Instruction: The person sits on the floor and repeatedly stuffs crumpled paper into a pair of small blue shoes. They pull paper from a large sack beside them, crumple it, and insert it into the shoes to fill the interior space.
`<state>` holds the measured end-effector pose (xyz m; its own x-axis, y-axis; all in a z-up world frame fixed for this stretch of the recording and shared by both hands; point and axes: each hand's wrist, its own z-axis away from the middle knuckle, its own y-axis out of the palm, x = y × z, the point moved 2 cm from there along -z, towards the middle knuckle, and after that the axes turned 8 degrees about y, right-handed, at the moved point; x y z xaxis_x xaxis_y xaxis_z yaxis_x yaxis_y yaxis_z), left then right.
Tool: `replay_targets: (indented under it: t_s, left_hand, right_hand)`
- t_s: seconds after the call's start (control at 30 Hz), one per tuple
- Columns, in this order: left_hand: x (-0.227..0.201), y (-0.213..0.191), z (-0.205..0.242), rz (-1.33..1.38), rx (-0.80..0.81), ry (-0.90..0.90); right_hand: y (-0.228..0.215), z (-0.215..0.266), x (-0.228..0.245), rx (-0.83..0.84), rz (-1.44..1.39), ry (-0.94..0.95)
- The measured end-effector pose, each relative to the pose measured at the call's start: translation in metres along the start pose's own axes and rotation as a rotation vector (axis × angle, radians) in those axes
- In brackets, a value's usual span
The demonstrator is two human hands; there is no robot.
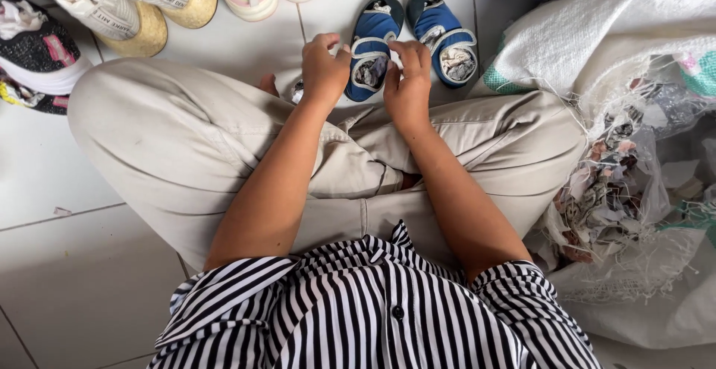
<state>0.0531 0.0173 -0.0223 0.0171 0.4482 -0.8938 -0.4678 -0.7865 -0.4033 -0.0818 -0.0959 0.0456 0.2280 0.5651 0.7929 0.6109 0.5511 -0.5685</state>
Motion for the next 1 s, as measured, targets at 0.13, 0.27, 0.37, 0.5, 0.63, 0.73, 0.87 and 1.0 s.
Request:
replay_targets:
  t_s: [0.13, 0.27, 0.37, 0.5, 0.63, 0.73, 0.87, 1.0]
  left_hand:
    - [-0.001, 0.015, 0.01, -0.139, 0.144, 0.137]
    - [-0.004, 0.019, 0.018, -0.197, 0.33, 0.061]
    - [-0.046, 0.001, 0.033, -0.235, 0.257, 0.16]
    - [-0.073, -0.001, 0.041, -0.606, 0.305, 0.339]
    - [-0.035, 0.027, 0.022, -0.611, 0.274, 0.341]
    - [-0.008, 0.048, 0.01, -0.753, 0.273, 0.406]
    - [-0.013, 0.039, 0.02, -0.685, 0.175, 0.441]
    - [-0.068, 0.003, 0.053, -0.756, 0.107, 0.468]
  right_hand:
    - [0.025, 0.011, -0.057, 0.209, 0.08, 0.378]
    - [0.021, 0.009, -0.055, 0.284, 0.039, 0.436]
    - [0.014, 0.006, -0.044, 0.268, -0.004, 0.377]
    - [0.026, 0.003, -0.049, 0.277, 0.082, 0.299]
    - [0.026, -0.005, -0.047, 0.301, 0.153, 0.238]
    - [0.028, -0.002, -0.048, 0.317, 0.219, 0.249]
    - [0.016, 0.004, -0.025, 0.328, 0.189, 0.335]
    - [0.008, 0.01, -0.034, 0.279, 0.158, 0.457]
